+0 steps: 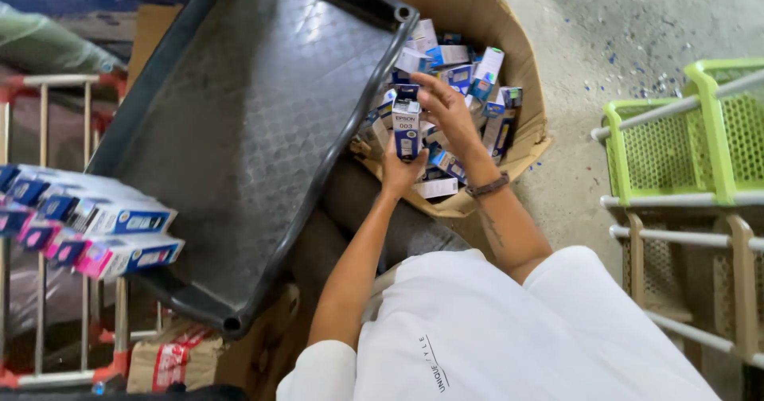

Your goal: The person repeatedly picks small Epson printer ink boxes from a cardboard bin and places them in a neat vertical stack on a black plastic tray. The person handles the boxes one at a time, aligning them as they build the stack.

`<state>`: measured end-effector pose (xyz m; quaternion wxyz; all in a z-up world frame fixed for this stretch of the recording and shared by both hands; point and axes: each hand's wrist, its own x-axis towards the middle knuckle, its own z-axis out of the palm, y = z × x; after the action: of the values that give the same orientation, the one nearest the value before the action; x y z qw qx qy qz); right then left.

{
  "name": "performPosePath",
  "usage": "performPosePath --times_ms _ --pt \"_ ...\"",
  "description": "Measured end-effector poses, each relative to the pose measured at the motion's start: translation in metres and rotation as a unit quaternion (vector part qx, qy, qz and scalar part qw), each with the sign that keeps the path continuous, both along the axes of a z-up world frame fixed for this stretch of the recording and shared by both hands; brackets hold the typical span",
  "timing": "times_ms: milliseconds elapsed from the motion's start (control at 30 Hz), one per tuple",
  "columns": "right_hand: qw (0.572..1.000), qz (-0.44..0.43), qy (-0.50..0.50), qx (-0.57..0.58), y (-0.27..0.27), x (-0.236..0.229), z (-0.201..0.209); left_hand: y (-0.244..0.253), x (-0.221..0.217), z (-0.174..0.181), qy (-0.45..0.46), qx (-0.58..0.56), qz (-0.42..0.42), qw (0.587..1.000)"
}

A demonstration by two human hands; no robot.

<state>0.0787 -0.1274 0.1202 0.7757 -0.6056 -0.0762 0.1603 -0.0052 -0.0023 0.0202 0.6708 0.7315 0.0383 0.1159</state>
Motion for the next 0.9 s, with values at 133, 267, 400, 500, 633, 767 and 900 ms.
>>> performPosePath --times_ms 133,267,400,500,633,767,900 --pt "0.975 0.156 -0.155 -0.031 -0.005 -0.014 0.04 0.004 -0.007 0.045 -0.038 -0.065 -0.006 0.997" --pt "0.98 0.171 -0.096 -0.037 0.005 -0.02 0.041 0.023 -0.018 0.098 -0.095 -0.02 0.061 0.993" --pt "0.961 0.205 -0.186 -0.029 0.051 -0.025 0.067 0.061 -0.041 0.145 -0.115 0.023 0.16 0.98" --pt "0.941 0.268 -0.207 -0.02 0.096 -0.027 0.078 0.1 -0.063 0.164 -0.111 0.088 0.233 0.962" --pt "0.898 0.349 -0.269 -0.002 0.168 -0.044 0.101 0.159 -0.104 0.169 -0.126 0.213 0.323 0.913" --pt "0.888 0.406 -0.213 0.025 0.239 -0.056 0.086 0.189 -0.141 0.158 -0.111 0.233 0.405 0.877" --pt "0.868 0.406 -0.285 -0.012 0.298 -0.075 0.06 0.214 -0.173 0.115 -0.089 0.189 0.56 0.802"
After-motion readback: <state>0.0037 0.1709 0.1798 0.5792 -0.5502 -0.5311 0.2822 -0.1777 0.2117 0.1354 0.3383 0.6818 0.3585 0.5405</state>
